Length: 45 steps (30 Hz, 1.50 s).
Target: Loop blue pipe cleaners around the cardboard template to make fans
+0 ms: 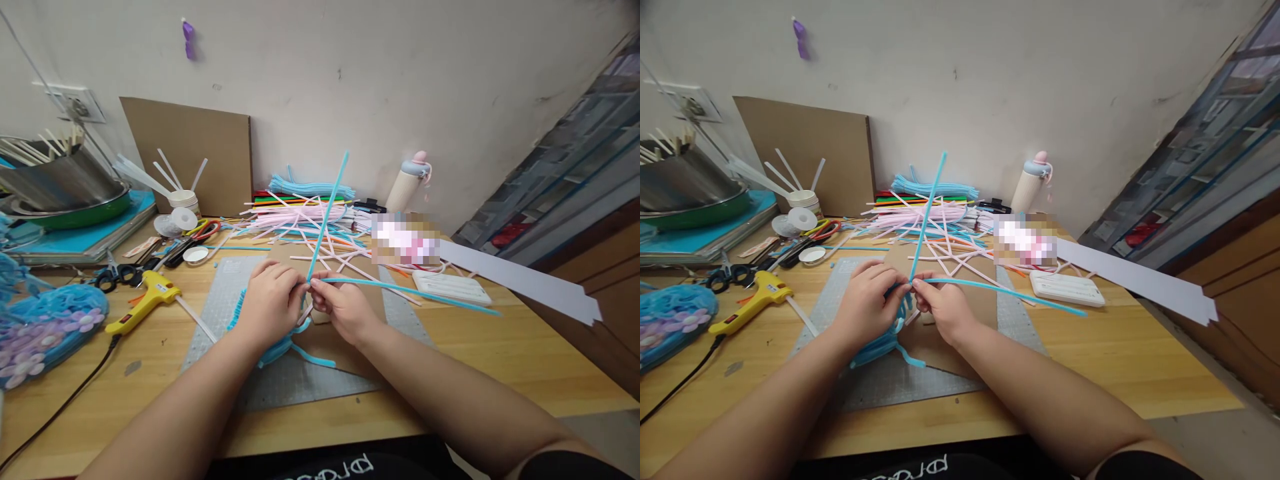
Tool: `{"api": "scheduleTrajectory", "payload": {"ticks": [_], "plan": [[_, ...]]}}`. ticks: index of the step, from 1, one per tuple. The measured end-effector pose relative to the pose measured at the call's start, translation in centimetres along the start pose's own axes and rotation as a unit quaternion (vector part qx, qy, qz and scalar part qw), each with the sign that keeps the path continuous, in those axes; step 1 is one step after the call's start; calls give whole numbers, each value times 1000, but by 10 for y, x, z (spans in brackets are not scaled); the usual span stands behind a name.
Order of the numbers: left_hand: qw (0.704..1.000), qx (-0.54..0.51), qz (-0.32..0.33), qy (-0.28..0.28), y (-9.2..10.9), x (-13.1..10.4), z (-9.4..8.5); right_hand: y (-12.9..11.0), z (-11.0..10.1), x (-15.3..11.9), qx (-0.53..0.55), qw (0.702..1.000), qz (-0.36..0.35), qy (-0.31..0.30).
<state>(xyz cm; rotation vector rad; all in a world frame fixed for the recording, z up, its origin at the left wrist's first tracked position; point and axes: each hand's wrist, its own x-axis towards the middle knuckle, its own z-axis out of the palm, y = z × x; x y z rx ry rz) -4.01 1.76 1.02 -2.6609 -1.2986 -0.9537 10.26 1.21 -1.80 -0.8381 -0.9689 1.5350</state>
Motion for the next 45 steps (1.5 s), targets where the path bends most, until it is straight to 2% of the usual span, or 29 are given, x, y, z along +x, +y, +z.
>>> {"api": "scheduleTrajectory", "payload": {"ticks": [10,17,22,26,30,34,38,42,45], "plan": [[994,-90,-50,-20,-2,1,-2,3,-5,3,45,994,7,-99],[989,-109,-96,-15,-1,3,-1,7,-8,6,-28,998,-24,-60],[963,-206,-173,-3,-9,3,0,2,-10,11,-100,990,-68,-78],[940,-285,-187,-5,-18,5,3,8,-12,14,-126,988,6,-94],[935,-296,-195,-10,-31,6,4,16,-15,19,-59,992,70,-90],[936,-259,-215,-104,-47,4,6,15,-23,24,-26,995,60,-72],[925,-259,-217,-173,-47,5,5,9,-29,24,-24,993,85,-84],[879,-347,-214,-248,-34,11,-3,-1,-34,23,-15,982,134,-135],[838,-415,-243,-260,-26,13,-5,-6,-40,25,10,967,194,-163]]}}
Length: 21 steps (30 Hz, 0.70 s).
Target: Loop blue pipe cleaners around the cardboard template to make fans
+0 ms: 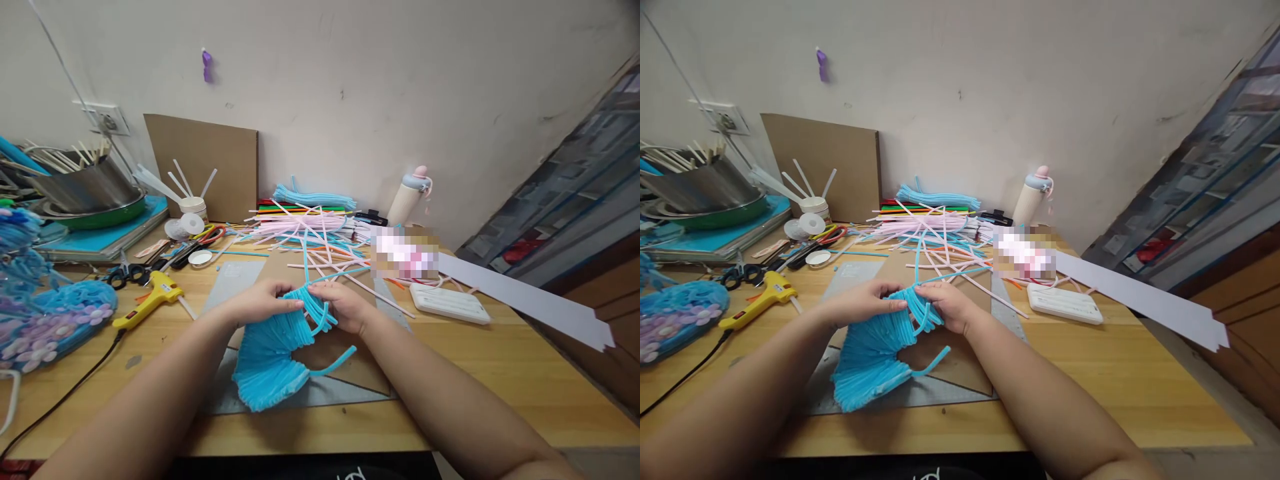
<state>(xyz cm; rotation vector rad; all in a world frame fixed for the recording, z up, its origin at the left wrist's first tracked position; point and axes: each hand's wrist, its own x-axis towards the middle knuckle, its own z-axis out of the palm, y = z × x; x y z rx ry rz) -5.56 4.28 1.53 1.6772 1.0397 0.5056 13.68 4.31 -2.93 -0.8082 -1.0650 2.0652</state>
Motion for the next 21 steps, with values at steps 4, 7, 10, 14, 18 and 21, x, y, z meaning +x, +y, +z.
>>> {"api": "scheduleTrajectory", "payload": {"ticks": [4,7,10,14,18,21], "plan": [[988,-149,-42,-7,-5,0,5,-7,-8,-1,96,995,31,-7],[962,-268,-51,20,-12,-3,10,-10,-6,-4,126,992,0,-31],[943,-325,-49,59,-18,-6,17,-11,-2,-8,97,993,-1,-68],[962,-242,-50,116,-25,-11,23,-9,-3,-9,32,997,-26,-63],[974,-167,-40,148,-21,-8,19,-8,-5,-2,-22,997,-65,-17],[967,-173,-43,180,-14,3,15,-5,-3,2,-35,997,-74,-5]]}}
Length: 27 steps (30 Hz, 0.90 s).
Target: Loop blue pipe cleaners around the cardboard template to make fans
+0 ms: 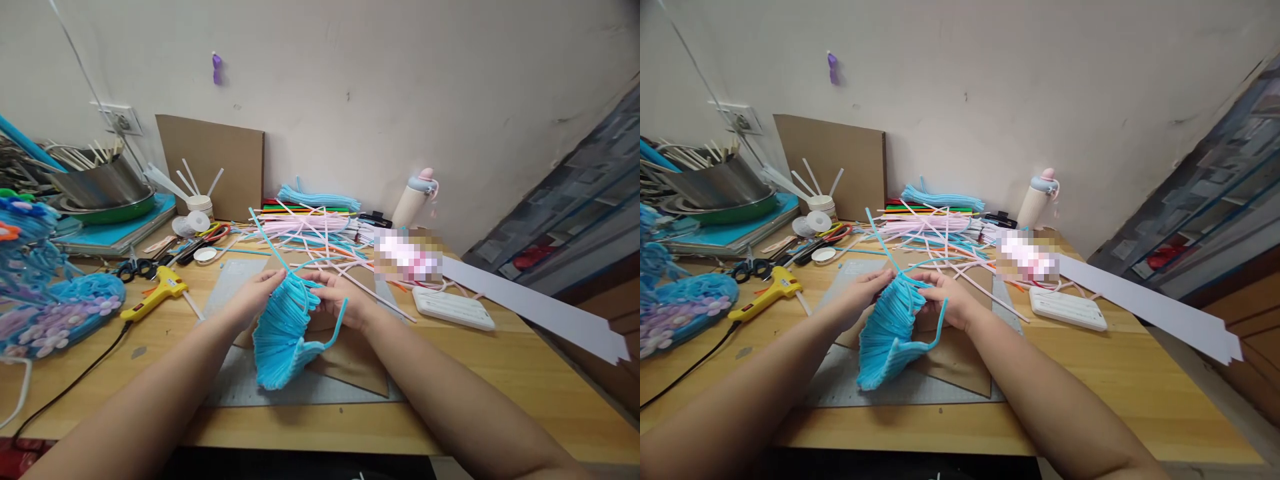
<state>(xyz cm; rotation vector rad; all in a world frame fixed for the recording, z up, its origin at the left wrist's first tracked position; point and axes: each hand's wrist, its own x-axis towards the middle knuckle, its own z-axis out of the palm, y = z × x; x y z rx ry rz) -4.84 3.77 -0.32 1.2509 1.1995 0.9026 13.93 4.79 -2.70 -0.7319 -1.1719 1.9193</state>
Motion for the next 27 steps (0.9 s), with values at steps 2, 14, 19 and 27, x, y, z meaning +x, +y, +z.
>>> {"api": "scheduleTrajectory", "payload": {"ticks": [2,14,19,27], "plan": [[1000,27,5,-3,3,8,3,3,2,0,-2,1000,-7,12],[950,226,179,123,-4,4,-1,-2,12,-21,-139,976,-124,109],[966,186,150,101,-4,5,-4,8,13,-17,-198,958,-166,126],[948,232,186,112,-2,1,-2,12,10,-16,-211,956,-144,141]]}}
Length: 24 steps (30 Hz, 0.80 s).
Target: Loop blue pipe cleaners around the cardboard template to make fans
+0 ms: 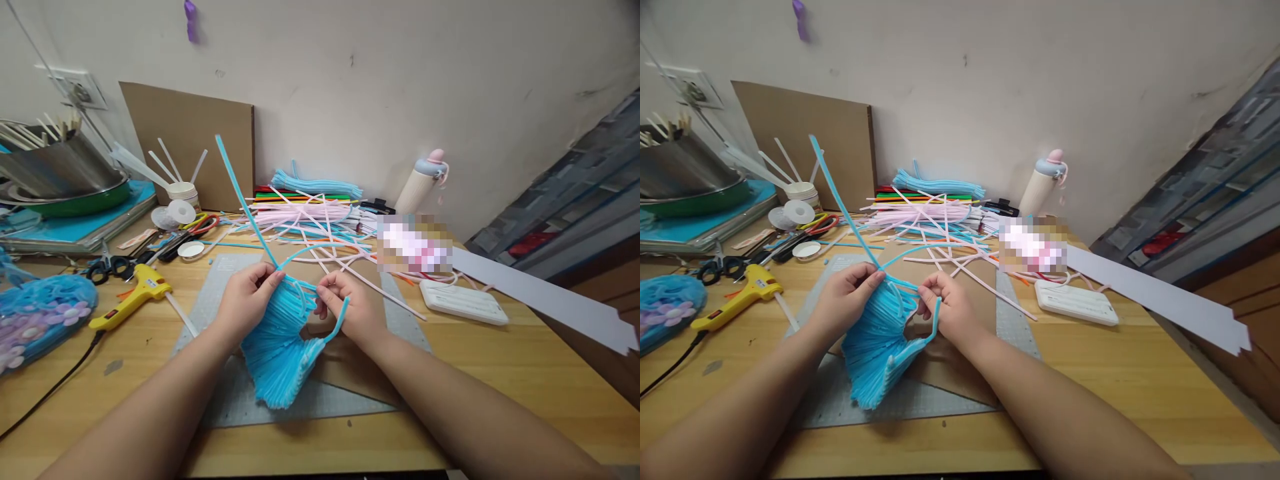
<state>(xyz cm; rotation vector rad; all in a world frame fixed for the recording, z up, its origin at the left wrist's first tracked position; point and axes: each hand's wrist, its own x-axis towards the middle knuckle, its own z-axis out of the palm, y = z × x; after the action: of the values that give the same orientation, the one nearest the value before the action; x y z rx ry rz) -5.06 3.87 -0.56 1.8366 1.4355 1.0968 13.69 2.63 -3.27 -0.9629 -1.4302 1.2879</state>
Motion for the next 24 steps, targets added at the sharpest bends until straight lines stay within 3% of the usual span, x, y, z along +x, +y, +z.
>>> {"api": "scheduleTrajectory", "payload": {"ticks": [4,6,10,18,24], "plan": [[1000,-5,0,8,0,0,0,2,-1,3,51,999,3,8],[1000,-22,-11,5,0,0,0,6,-2,6,81,996,38,2],[999,-41,-24,-4,-1,1,1,15,-1,9,124,985,100,-60],[996,-62,-68,7,-4,-1,4,10,3,1,0,999,-44,3],[992,-101,-79,-14,-8,-1,9,11,7,1,53,998,7,30]]}}
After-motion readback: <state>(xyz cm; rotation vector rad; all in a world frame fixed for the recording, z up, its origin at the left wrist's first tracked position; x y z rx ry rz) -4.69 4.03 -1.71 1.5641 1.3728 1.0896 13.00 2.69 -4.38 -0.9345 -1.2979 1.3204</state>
